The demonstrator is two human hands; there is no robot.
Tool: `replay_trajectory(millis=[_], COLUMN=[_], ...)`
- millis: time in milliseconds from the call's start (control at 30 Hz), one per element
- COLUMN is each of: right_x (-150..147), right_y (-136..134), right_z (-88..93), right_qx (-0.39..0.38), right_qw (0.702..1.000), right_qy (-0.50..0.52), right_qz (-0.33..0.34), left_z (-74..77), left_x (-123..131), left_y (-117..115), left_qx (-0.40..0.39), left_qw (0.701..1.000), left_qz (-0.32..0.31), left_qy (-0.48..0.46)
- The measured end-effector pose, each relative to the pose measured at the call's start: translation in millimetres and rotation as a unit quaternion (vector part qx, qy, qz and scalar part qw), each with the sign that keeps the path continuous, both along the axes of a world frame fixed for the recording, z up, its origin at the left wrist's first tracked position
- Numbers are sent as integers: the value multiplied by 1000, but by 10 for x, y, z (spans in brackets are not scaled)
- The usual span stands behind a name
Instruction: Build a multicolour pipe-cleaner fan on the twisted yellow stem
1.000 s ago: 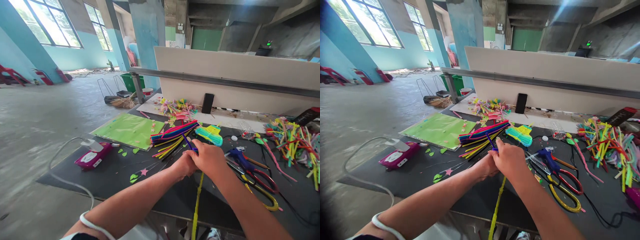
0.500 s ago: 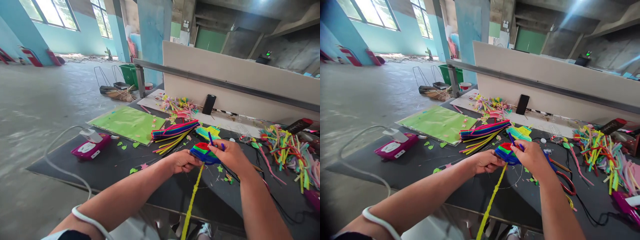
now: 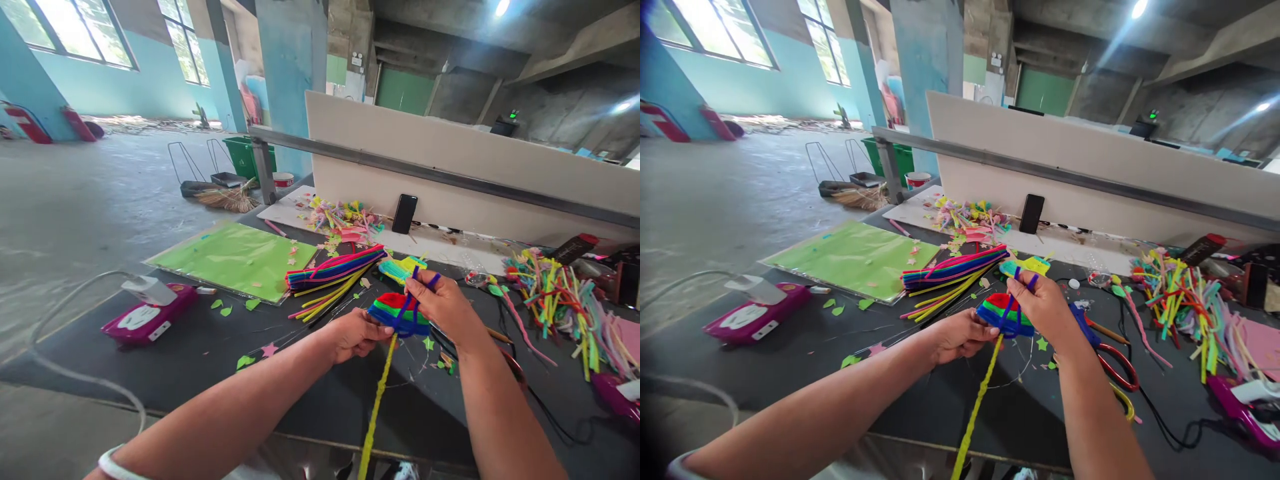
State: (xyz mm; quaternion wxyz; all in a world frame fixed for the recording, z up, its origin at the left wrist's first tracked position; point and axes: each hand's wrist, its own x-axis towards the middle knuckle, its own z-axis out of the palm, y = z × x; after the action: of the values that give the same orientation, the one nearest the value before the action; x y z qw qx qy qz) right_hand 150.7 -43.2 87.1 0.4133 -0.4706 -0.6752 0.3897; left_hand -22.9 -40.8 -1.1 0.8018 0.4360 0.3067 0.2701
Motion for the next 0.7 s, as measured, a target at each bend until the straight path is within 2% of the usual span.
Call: replay_trajectory(millis=[100,167,233,333,400,467,633,700], right_x=[-96,-140,-157,-141,-123,-115,-128,-131], right_y=[32,49,45,-7,-47,-65,-13,6], right_z=[-76,-120,-147,-151,-143,-145,-221,-252], right_qx=[-55,-47,-8,63,89,86,42,58], right_qw=[989,980,980,986,985,985,977,976], right_qy=[136,192,185,78,24,34,151,142], right_qz=[7,-18,-67,-134,-149,-143,-142,-154], left_z=[12,9,-6,-37,-45,-36,0,-2], left_x=[8,3,-4,-13,-12,-6,14,22], left_y=[-7,1,15,33,35,28,1,-2], left_qx=[1,-7,-12,-7,-4,-5,-7,-15], left_qw=[1000,1000,1000,1000,1000,1000,1000,1000], left_qz=[7,9,6,-7,-9,-5,4,12], left_qy=[-1,0,0,-2,-2,0,4,3])
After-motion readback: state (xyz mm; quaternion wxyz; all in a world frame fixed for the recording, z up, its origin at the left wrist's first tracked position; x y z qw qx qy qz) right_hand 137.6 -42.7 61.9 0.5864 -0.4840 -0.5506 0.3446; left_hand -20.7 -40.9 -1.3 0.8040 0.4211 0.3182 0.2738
